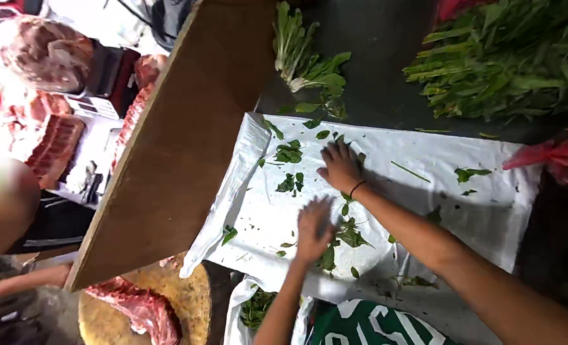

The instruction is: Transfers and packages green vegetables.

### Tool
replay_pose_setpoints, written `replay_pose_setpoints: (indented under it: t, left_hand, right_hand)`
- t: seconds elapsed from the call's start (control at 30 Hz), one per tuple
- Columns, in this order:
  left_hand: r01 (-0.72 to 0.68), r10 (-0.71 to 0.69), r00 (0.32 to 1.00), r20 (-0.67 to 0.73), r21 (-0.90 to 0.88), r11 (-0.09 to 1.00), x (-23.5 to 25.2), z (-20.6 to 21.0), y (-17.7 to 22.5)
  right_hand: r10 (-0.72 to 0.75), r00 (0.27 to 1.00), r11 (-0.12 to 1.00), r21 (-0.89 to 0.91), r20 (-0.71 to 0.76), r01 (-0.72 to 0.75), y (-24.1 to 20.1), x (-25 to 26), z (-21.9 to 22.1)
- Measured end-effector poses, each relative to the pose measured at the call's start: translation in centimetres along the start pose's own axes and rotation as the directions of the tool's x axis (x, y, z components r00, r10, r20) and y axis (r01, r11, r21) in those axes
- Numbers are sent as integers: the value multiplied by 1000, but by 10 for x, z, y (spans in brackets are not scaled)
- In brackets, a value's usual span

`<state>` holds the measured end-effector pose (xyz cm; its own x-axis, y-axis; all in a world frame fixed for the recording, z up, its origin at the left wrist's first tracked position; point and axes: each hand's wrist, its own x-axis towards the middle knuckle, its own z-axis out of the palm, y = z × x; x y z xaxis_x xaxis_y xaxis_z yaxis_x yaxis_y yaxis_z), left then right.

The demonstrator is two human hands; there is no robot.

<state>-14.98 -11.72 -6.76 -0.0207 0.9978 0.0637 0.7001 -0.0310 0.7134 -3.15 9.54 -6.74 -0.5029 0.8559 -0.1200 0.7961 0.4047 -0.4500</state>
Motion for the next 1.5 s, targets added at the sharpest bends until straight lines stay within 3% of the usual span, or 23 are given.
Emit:
replay_pose_setpoints:
  t: [0.1, 0.17, 0.23, 0.3, 0.37, 0.47, 0.53, 0.63, 0.67, 0.73, 0.83, 0.97, 1.07, 1.13, 1.17, 1.27, 1.33, 1.37, 1.43, 1.5]
  left_hand:
    - [-12, 32, 995, -90, 212, 977, 80, -51, -92]
    - [26, 10, 994, -108, 331, 943, 138, -67, -132]
    - [193, -164, 980, -114, 332, 923, 183, -77, -129]
    - [304, -287, 953, -101, 292, 907, 203, -66, -97]
    - [189, -184, 982, -46, 311, 931, 197, -33, -73]
    - [-124, 102, 990, 100, 246, 961, 154, 23, -36]
    - [-231, 202, 952, 232, 102, 968, 101, 55, 2]
    - [-295, 287, 849, 444, -52, 954, 2, 83, 51]
    - [-302, 316, 821, 475, -108, 947, -29, 83, 62]
    - [-268, 334, 837, 433, -208, 941, -80, 69, 67]
    - [-173, 228, 934, 275, -208, 963, -113, 27, 44]
    - [-57, 65, 997, 46, -161, 985, -98, -23, -31]
    - [186, -180, 982, -48, 180, 966, -67, -55, -92]
    - [398, -368, 917, -155, 443, 804, -54, -65, -119]
    - [480, -450, 873, -185, 488, 729, -50, -65, -121]
    - [617, -619, 769, -161, 440, 653, -43, -48, -78]
    - [661, -665, 737, -119, 329, 674, -45, -20, -29]
    - [651, -655, 749, -94, 285, 704, -49, -2, -4]
    - [539, -557, 830, 18, 231, 810, -63, 33, 43]
    - [375, -402, 889, 218, 158, 914, -82, 56, 75]
  right_hand:
    - [-124, 988, 975, 198, 97, 103, -23, -103, 26]
    - [-200, 958, 906, 411, 207, 101, -32, -175, 25]
    - [-198, 967, 856, 509, 160, 91, -37, -210, 4]
    - [-4, 1000, 889, 458, -30, 17, -18, -220, -24]
    - [255, 953, 901, 397, -164, -173, 32, -213, -48]
    - [535, 799, 841, 262, -275, -473, 123, -191, -73]
    - [649, 697, 756, 163, -305, -633, 171, -174, -85]
    - [744, 604, 652, 114, -286, -749, 212, -167, -82]
    - [760, 594, 638, 129, -265, -759, 211, -169, -78]
    - [733, 621, 671, 149, -277, -726, 188, -174, -62]
    - [578, 782, 816, 141, -234, -561, 105, -202, -22]
    - [248, 965, 957, 174, -89, -231, -18, -247, 41]
    - [141, 983, 953, 285, -116, -103, -47, -262, 52]
    - [223, 956, 953, 249, -193, -173, -17, -261, 31]
    - [295, 922, 947, 207, -248, -247, 8, -260, 19]
    - [589, 758, 804, 110, -280, -585, 81, -268, -15]
    - [708, 664, 701, 120, -239, -703, 105, -272, -22]
    - [727, 654, 682, 110, -209, -723, 102, -272, -19]
    - [688, 709, 724, 72, -156, -686, 69, -267, 3]
    - [536, 836, 844, 61, -115, -533, 14, -268, 28]
